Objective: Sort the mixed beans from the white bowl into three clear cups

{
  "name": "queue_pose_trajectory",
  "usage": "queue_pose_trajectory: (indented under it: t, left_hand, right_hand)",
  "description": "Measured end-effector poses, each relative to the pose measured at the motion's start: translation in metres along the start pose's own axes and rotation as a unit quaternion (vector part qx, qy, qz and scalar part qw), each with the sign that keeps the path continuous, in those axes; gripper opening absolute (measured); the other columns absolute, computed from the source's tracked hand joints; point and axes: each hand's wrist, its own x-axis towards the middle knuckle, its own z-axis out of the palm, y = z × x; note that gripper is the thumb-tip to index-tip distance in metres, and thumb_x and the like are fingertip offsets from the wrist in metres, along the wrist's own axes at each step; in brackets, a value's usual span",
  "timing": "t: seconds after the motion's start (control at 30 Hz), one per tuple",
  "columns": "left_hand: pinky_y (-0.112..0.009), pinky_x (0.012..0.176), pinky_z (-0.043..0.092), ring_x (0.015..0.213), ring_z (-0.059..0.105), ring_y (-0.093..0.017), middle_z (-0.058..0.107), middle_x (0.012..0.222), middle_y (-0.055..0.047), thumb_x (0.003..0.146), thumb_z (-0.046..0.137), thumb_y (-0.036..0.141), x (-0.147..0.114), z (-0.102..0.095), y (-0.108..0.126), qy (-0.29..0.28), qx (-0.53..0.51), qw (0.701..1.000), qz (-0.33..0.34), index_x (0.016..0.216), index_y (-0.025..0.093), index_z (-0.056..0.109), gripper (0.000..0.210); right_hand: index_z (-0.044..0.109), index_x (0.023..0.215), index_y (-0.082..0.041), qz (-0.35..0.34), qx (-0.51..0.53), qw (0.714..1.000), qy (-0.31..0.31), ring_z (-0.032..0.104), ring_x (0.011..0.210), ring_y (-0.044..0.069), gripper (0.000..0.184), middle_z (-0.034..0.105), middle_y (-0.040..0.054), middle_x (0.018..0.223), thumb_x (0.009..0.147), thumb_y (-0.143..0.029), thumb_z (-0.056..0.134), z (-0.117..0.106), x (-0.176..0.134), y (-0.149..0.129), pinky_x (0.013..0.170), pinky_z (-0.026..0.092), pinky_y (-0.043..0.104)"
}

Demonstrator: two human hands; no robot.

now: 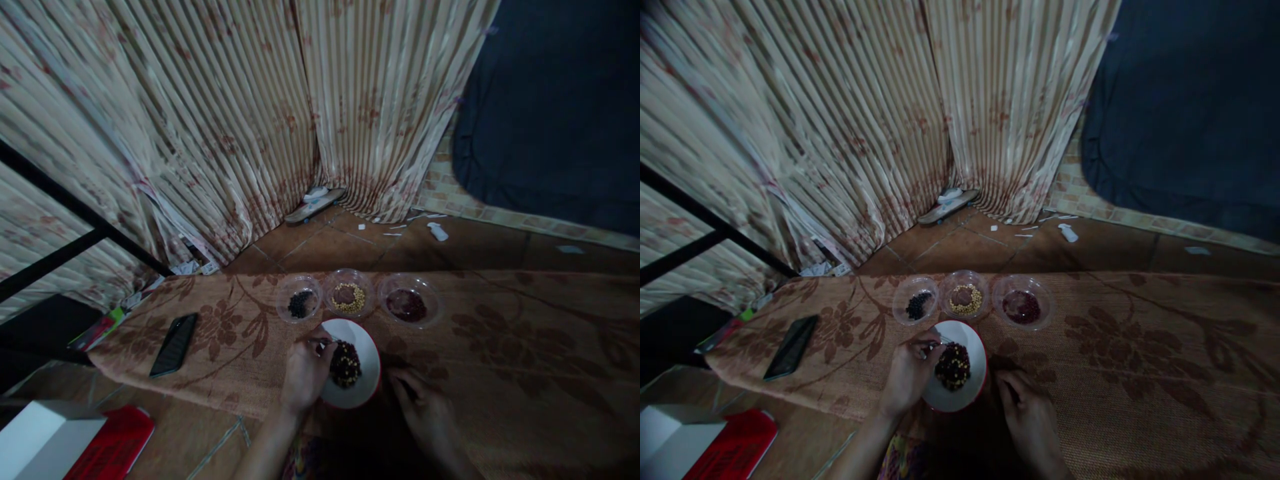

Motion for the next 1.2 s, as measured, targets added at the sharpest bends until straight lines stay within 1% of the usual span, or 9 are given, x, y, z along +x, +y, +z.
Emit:
queue_pose_trajectory:
  t: [0.2,0.33,0.53,0.73,0.9,1.03,1.2]
  left_hand:
    - [-0.023,0.068,0.052,0.069,0.069,-0.014,0.075,0.083,-0.001,0.086,0.062,0.025,0.0004,0.0042,-0.0007,-0.012,-0.006,1.0,-0.003,0.082,0.02,0.07,0.01]
    - [-0.025,0.074,0.053,0.074,0.071,-0.015,0.075,0.084,-0.001,0.086,0.062,0.023,0.0007,0.005,0.002,-0.025,-0.002,1.0,-0.007,0.083,0.02,0.071,0.011]
    - [-0.026,0.075,0.054,0.08,0.071,-0.016,0.075,0.09,-0.002,0.086,0.061,0.021,0.0007,0.005,0.0032,-0.022,0.007,1.0,0.003,0.081,0.02,0.071,0.012]
    - [-0.026,0.076,0.054,0.08,0.071,-0.016,0.076,0.089,-0.002,0.086,0.061,0.02,0.0008,0.006,0.0023,-0.017,0.01,1.0,0.001,0.083,0.02,0.072,0.011]
    - [-0.028,0.08,0.054,0.083,0.072,-0.017,0.076,0.09,-0.002,0.086,0.061,0.023,0.0007,0.0068,0.0008,-0.015,0.014,1.0,0.001,0.084,0.021,0.072,0.012]
    - [-0.028,0.083,0.053,0.083,0.072,-0.017,0.076,0.09,-0.003,0.086,0.061,0.023,0.001,0.0066,0.0015,-0.014,0.011,1.0,-0.001,0.082,0.02,0.072,0.012]
    - [-0.027,0.077,0.053,0.08,0.072,-0.017,0.076,0.087,-0.002,0.086,0.061,0.024,0.0012,0.0055,0.0023,-0.006,0.001,1.0,-0.003,0.08,0.02,0.072,0.012]
  right_hand:
    - [0.074,0.094,-0.026,0.003,0.003,1.0,-0.005,0.071,0.087,0.02,0.032,0.074,0.0046,0.095,0.093,-0.043,0.046,0.0012,-0.0002,0.0025,0.075,0.055,0.029]
    - [0.073,0.095,-0.025,0.003,0.005,1.0,-0.008,0.07,0.088,0.02,0.033,0.074,0.0051,0.096,0.094,-0.043,0.045,0.0007,-0.0003,0.0011,0.077,0.054,0.029]
    - [0.073,0.095,-0.025,0.012,0.004,1.0,-0.009,0.07,0.088,0.02,0.033,0.073,0.005,0.096,0.093,-0.043,0.046,0.0006,-0.0003,0.0008,0.076,0.054,0.03]
    - [0.073,0.09,-0.026,0.012,0.005,1.0,-0.004,0.07,0.087,0.02,0.032,0.074,0.0047,0.095,0.092,-0.043,0.047,-0.0002,0.0005,0.0001,0.077,0.054,0.03]
    - [0.073,0.091,-0.025,0.008,0.003,1.0,-0.004,0.07,0.086,0.02,0.033,0.074,0.0055,0.096,0.092,-0.043,0.046,-0.001,0.0005,-0.0015,0.075,0.054,0.029]
    - [0.073,0.093,-0.026,0.01,-0.001,1.0,-0.007,0.07,0.087,0.02,0.032,0.074,0.0043,0.097,0.092,-0.043,0.046,-0.001,0.0,-0.0011,0.076,0.054,0.029]
    - [0.074,0.093,-0.026,0.011,0.008,1.0,-0.006,0.07,0.087,0.02,0.032,0.074,0.0049,0.096,0.093,-0.042,0.046,-0.0003,-0.0001,-0.0004,0.077,0.054,0.03]
